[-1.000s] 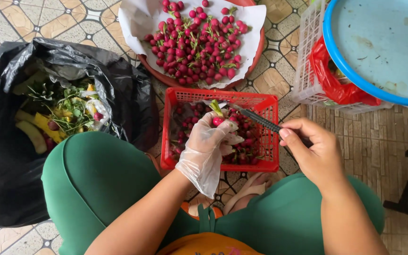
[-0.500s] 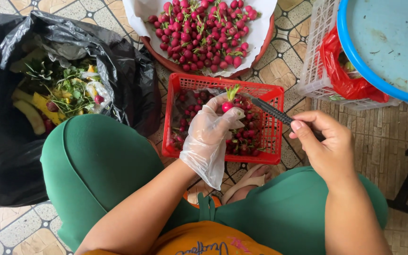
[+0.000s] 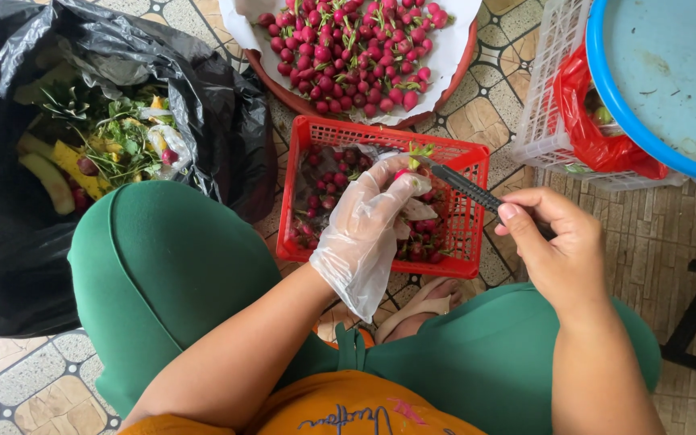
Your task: Trimming the stems and leaves off small red fruits using a utility knife
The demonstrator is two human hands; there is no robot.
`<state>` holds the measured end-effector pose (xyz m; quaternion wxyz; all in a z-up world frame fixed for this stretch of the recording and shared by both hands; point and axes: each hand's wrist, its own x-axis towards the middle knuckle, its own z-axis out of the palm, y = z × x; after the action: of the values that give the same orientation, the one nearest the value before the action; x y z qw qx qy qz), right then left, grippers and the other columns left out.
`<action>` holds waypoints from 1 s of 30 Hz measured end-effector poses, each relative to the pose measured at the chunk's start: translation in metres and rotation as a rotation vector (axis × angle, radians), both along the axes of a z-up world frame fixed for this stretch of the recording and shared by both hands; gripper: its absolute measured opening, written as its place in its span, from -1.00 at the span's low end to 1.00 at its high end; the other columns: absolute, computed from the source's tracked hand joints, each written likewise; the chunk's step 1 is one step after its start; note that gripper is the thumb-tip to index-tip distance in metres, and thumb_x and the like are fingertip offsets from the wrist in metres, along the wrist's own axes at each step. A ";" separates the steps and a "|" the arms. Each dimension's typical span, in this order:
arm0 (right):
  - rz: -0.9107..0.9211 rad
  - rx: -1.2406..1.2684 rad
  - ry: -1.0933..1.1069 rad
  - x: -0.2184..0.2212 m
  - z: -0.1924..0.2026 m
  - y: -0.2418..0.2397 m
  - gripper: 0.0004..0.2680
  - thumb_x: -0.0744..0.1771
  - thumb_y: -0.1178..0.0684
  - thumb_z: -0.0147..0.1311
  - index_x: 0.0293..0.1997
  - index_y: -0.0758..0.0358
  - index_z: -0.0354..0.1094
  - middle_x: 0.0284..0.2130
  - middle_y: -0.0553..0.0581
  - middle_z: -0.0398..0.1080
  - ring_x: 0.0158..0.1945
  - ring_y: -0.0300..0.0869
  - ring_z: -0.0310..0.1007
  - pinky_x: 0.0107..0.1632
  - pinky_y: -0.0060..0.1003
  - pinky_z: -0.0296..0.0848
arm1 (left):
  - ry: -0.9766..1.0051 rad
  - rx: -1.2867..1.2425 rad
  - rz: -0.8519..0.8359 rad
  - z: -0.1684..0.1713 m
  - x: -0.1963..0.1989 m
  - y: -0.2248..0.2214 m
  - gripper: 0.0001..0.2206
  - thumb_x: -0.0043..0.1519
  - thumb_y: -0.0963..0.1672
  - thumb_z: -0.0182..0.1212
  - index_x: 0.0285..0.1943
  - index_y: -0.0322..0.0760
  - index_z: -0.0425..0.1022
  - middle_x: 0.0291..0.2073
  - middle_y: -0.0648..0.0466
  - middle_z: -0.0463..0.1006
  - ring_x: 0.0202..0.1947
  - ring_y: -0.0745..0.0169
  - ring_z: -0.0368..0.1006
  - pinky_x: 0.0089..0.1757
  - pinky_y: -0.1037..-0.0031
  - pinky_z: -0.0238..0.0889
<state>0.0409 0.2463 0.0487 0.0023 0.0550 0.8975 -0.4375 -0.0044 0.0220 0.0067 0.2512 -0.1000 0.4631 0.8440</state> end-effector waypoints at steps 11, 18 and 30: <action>-0.005 -0.020 0.058 0.003 -0.001 0.002 -0.94 0.44 0.16 0.08 -0.07 0.31 0.42 -0.41 0.09 0.41 -0.30 -0.26 0.54 -0.41 -0.47 0.33 | 0.100 0.075 0.184 -0.035 -0.003 0.013 -0.68 0.23 -0.15 0.25 0.14 -0.34 0.40 -0.22 -0.07 0.63 -0.21 0.20 0.60 -0.16 0.36 0.59; -0.017 -0.026 0.091 0.003 0.001 -0.001 -0.93 0.44 0.17 0.07 -0.04 0.36 0.41 -0.41 0.18 0.45 -0.37 -0.24 0.48 -0.41 -0.46 0.35 | 0.044 0.056 0.243 -0.032 -0.004 0.013 -0.69 0.20 -0.19 0.29 0.12 -0.33 0.42 -0.21 -0.06 0.62 -0.26 0.20 0.61 -0.18 0.41 0.58; -0.073 -0.034 0.047 0.000 0.004 -0.006 -0.92 0.46 0.16 0.02 -0.07 0.34 0.40 -0.45 0.20 0.44 -0.54 -0.28 0.25 -0.40 -0.46 0.24 | 0.152 -0.329 0.163 -0.018 -0.006 0.002 -0.57 0.10 -0.06 0.36 0.16 -0.21 0.50 -0.18 0.16 0.63 -0.28 0.44 0.51 -0.12 0.56 0.41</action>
<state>0.0413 0.2403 0.0528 -0.0339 0.0775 0.8872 -0.4535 -0.0105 0.0245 -0.0113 0.1267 -0.1128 0.6029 0.7795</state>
